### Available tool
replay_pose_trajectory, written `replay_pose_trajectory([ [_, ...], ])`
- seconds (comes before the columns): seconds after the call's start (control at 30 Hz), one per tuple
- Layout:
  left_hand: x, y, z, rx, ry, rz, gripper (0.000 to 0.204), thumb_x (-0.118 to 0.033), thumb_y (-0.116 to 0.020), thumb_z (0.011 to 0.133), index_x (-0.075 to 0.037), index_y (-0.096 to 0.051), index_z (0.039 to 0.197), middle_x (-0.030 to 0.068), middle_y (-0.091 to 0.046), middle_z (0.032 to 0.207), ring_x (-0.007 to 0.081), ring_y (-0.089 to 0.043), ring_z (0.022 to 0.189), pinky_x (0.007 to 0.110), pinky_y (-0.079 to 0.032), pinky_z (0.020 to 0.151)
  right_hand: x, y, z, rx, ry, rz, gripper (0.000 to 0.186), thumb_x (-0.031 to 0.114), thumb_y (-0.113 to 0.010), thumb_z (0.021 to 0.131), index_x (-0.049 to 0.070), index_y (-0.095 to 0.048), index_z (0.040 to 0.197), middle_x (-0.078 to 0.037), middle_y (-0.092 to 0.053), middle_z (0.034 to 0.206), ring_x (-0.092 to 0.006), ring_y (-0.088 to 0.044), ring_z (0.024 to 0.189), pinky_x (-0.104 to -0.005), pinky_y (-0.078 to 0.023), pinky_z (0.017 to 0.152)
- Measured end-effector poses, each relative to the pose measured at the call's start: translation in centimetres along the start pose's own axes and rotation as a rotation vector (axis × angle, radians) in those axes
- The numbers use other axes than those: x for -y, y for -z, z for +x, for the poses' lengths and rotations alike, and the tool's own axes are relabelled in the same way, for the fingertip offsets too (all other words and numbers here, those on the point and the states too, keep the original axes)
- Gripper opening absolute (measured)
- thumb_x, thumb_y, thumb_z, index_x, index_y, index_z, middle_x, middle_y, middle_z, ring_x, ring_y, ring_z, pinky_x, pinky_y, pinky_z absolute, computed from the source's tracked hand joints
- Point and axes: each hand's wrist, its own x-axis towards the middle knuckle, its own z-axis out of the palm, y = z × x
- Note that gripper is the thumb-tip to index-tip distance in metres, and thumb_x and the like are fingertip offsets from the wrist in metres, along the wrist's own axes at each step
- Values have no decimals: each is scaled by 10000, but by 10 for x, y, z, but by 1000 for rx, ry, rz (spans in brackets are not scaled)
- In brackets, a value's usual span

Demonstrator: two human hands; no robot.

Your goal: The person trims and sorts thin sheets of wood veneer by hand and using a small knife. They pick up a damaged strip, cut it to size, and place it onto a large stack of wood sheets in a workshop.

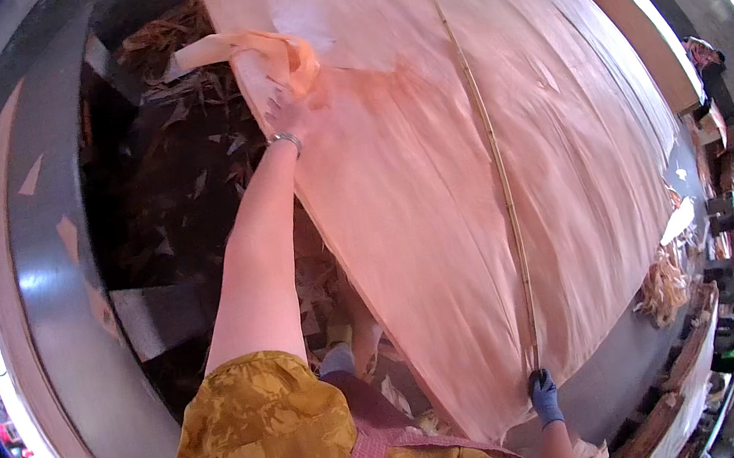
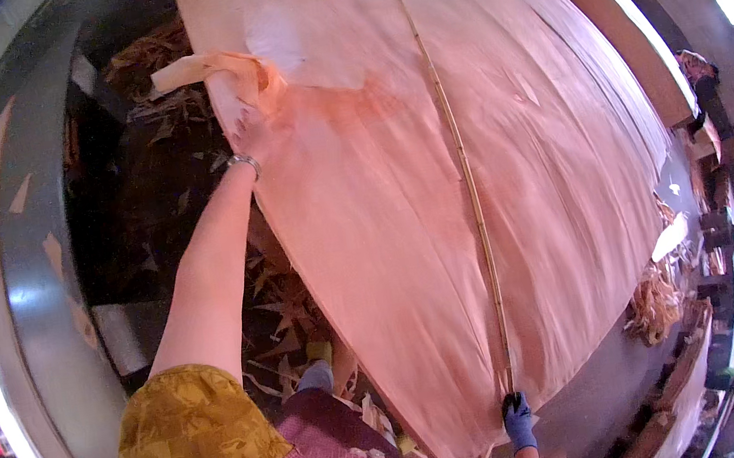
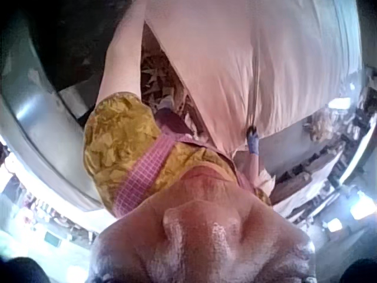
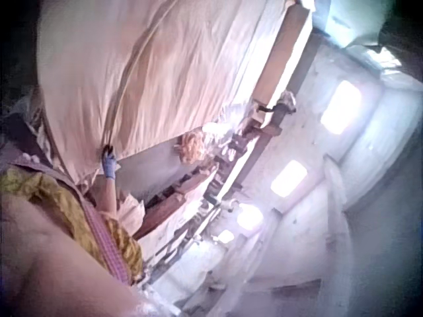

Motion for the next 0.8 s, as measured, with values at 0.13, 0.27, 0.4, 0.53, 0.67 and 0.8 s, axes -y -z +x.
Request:
replay_pose_trajectory([
  [0.13,-38,0,40,144,-9,-157,863,-626,-509,827,-116,-290,1488,199,-124,1571,413,-149,1435,522,-186,1147,-4,2,-28,57,-297,59,235,254,-485,967,28,-528,919,-255,-585,824,-453,-564,766,-491,-446,675],
  [0.27,38,6,93,-158,130,-204,841,-605,-497,840,-65,-324,1460,191,-217,1548,398,-336,1356,517,-283,1096,37,7,2,39,-203,-69,216,248,-495,967,38,-524,927,-233,-587,802,-434,-567,744,-473,-447,661],
  [0.4,169,21,64,-415,190,-346,761,-510,-472,884,77,-371,1359,279,-434,1384,455,-471,1217,476,-398,1017,54,7,7,46,-285,54,197,225,-497,971,29,-516,954,-182,-613,828,-351,-592,747,-444,-454,677],
  [0.53,282,-14,-39,-504,530,-437,638,-378,-581,881,127,-463,1252,301,-495,1308,440,-466,1225,451,-366,1049,72,6,-1,-58,-226,-9,246,247,-509,965,5,-536,1002,-218,-641,914,-385,-624,852,-427,-477,738],
  [0.67,350,-66,-201,56,464,-106,570,-415,-457,947,59,-528,1255,336,-492,1295,425,-450,1255,437,-362,1050,44,2,-12,-11,-291,-47,256,239,-515,958,-6,-539,1028,-235,-641,981,-396,-622,898,-440,-478,775],
  [0.8,359,-103,-362,304,422,30,361,-231,-675,782,45,-671,1013,290,-627,1102,403,-601,1072,437,-489,914,38,8,-11,-12,-188,-46,260,268,-526,944,13,-541,988,-254,-630,946,-430,-605,876,-481,-467,751],
])
